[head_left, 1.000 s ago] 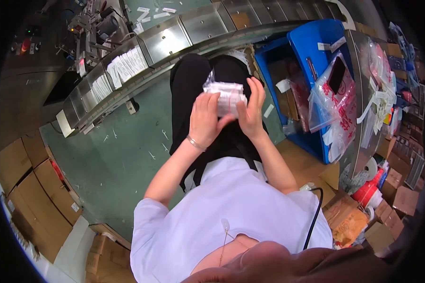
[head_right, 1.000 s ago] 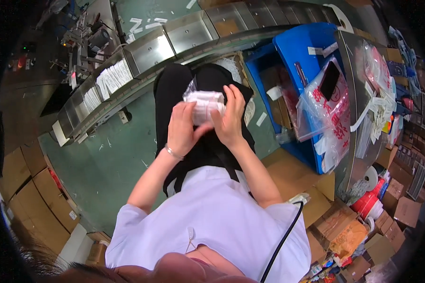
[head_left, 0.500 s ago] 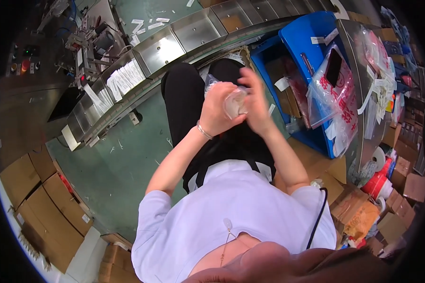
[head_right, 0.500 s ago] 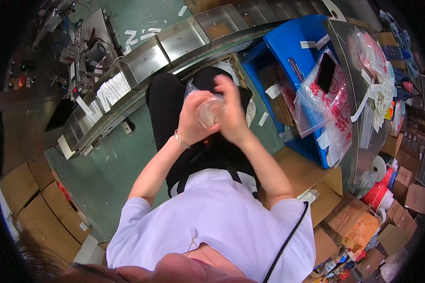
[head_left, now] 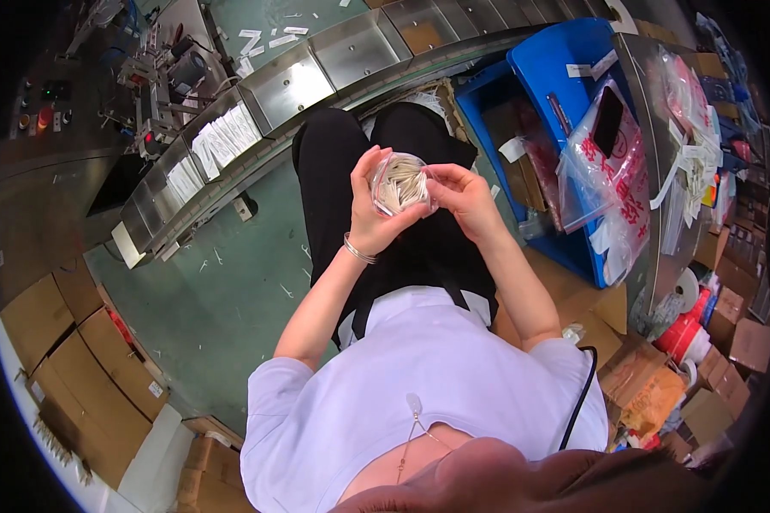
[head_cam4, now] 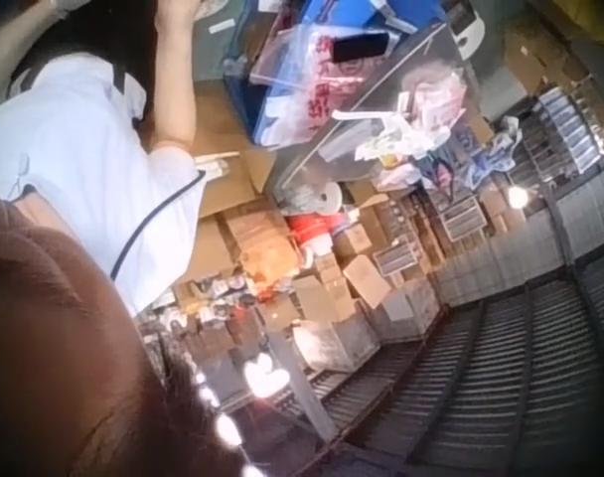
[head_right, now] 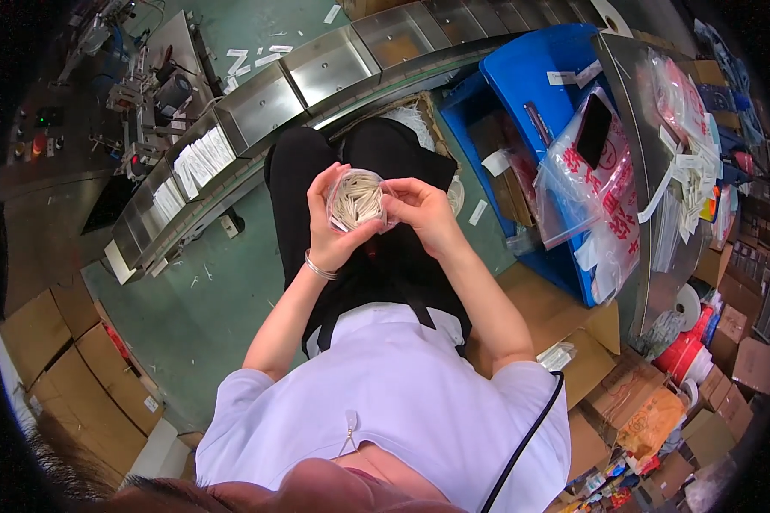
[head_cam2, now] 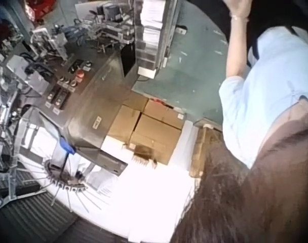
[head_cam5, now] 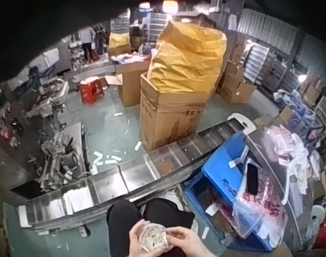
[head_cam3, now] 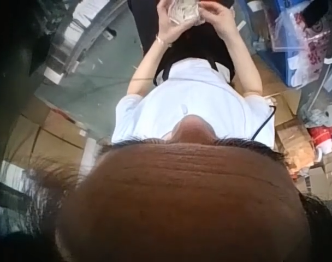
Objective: Manually packaging small white products into plastic bags at a factory production line.
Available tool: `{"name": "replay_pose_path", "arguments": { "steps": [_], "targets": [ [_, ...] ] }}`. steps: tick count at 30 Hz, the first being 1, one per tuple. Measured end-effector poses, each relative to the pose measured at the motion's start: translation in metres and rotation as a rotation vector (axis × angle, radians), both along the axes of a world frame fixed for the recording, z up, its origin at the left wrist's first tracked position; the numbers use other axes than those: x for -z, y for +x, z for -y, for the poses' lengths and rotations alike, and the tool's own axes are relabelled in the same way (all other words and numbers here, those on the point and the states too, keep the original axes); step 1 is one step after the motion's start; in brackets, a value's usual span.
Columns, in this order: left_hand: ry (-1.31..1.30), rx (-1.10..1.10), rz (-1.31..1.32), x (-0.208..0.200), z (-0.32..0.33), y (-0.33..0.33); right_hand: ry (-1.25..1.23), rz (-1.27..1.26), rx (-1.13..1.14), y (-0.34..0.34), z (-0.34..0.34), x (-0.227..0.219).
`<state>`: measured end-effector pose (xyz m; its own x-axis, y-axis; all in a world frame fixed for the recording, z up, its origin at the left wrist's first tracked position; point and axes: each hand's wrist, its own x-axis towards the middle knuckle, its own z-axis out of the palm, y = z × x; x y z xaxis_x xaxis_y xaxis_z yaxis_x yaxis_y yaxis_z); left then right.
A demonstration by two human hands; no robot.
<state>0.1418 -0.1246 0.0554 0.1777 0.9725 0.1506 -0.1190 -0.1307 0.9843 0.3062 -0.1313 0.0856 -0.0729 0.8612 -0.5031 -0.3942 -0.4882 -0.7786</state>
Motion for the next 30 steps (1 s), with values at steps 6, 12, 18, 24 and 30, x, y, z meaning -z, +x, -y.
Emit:
{"name": "replay_pose_path", "arguments": {
  "steps": [6,12,18,24,30],
  "targets": [
    [-0.217,-0.017,-0.146,-0.023,0.013,0.0,0.045,0.13,0.033,-0.002,0.001,0.006],
    [-0.352,-0.175,-0.324,-0.03,0.015,0.01,0.215,0.27,0.04,-0.014,0.013,0.001],
    [-0.163,-0.24,-0.383,-0.015,0.018,0.011,0.221,0.258,0.064,-0.014,0.012,-0.004],
    [-0.147,-0.195,-0.496,-0.019,0.022,0.008,0.184,0.223,-0.001,-0.01,0.004,-0.004],
    [-0.075,-0.339,-0.474,-0.021,0.025,0.003,0.18,0.142,0.069,-0.004,0.008,0.0]
  ]
}}
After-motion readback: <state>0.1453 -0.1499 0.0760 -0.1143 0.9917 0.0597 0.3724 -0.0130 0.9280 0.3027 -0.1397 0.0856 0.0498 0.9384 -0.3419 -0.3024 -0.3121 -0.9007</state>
